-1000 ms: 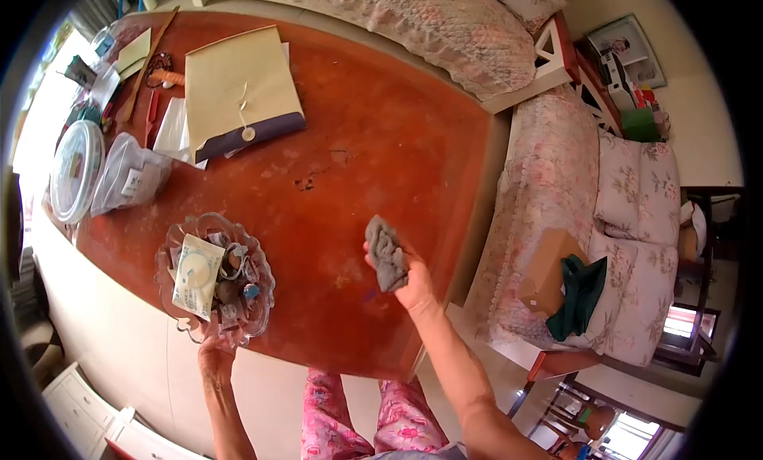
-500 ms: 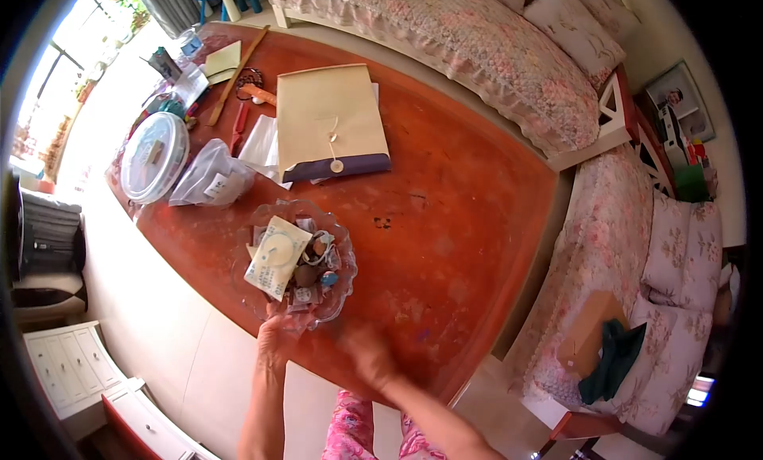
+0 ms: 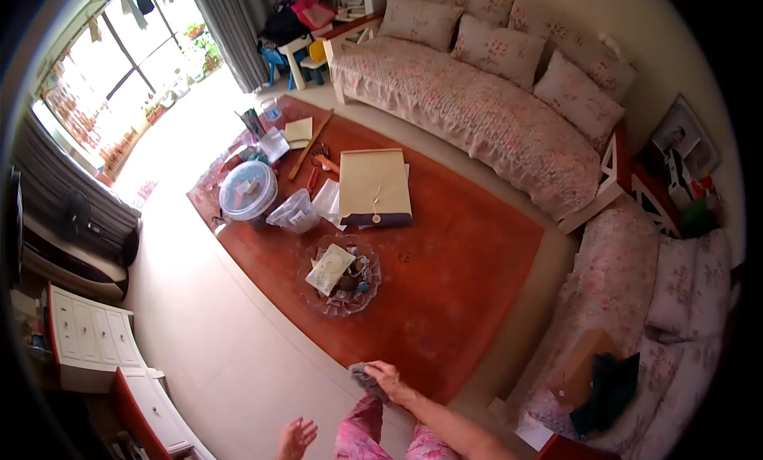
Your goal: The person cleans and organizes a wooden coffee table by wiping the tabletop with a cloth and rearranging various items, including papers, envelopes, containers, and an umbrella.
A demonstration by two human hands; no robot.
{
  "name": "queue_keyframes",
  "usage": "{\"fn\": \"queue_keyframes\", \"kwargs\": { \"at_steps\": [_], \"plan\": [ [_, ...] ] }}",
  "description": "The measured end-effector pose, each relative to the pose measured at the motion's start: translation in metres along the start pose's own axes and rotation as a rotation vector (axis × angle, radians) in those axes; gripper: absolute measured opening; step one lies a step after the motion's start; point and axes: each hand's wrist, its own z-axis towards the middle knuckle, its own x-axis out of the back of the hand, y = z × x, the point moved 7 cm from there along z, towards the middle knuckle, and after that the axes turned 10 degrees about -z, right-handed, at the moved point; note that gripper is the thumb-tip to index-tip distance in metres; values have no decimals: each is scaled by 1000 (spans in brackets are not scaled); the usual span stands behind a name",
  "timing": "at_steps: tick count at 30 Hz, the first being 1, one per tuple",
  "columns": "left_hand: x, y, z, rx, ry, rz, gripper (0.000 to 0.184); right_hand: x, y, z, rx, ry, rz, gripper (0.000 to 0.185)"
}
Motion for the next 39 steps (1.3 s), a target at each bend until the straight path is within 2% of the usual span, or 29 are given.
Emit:
{"fn": "queue_keyframes", "kwargs": {
  "at_steps": [2,5,7,8,9,11,13,16,18,19,22,26,27,30,31,34,35,39],
  "plan": [
    [33,-17,-29,0,22,-44,46,13,-17,-25,-90,37,138,21],
    [67,-25,-62,-58,-19,32,53,28,-36,-46,-85,102,280,23],
    [77,-9,-64,-146,-100,124,54,49,-35,-43,-17,219,212,26],
    [90,-3,-50,-37,-20,15,51,61,-43,-47,-11,319,-49,26],
    [94,12,-39,-36,-21,7,51,71,-50,-49,-5,420,-309,26],
    [106,51,-20,-77,34,74,38,93,-61,-41,50,717,-310,24],
    [89,102,-20,-88,66,103,35,114,-73,-9,83,731,-249,24],
    [101,169,-4,-88,18,193,35,86,-149,11,175,769,-66,25],
    [121,204,18,-91,-26,317,48,63,-190,44,221,731,143,28],
    [131,217,24,-73,-36,336,48,52,-206,60,247,698,247,30],
    [158,264,36,-52,82,414,48,39,-229,127,250,638,454,38],
    [139,306,52,-57,28,452,49,32,-233,197,125,639,768,49],
    [130,313,54,-60,2,462,49,33,-235,211,136,655,794,61],
    [97,332,53,-67,-81,499,50,31,-234,254,130,599,841,77],
    [85,338,50,-68,-110,507,50,36,-224,269,11,733,877,65],
    [38,356,44,-68,-191,528,50,44,-219,314,161,661,915,35],
    [25,363,42,-72,-215,542,51,51,-206,331,86,716,970,36],
    [-25,399,36,-87,-300,584,51,62,-181,372,37,747,1076,38]
  ]
}}
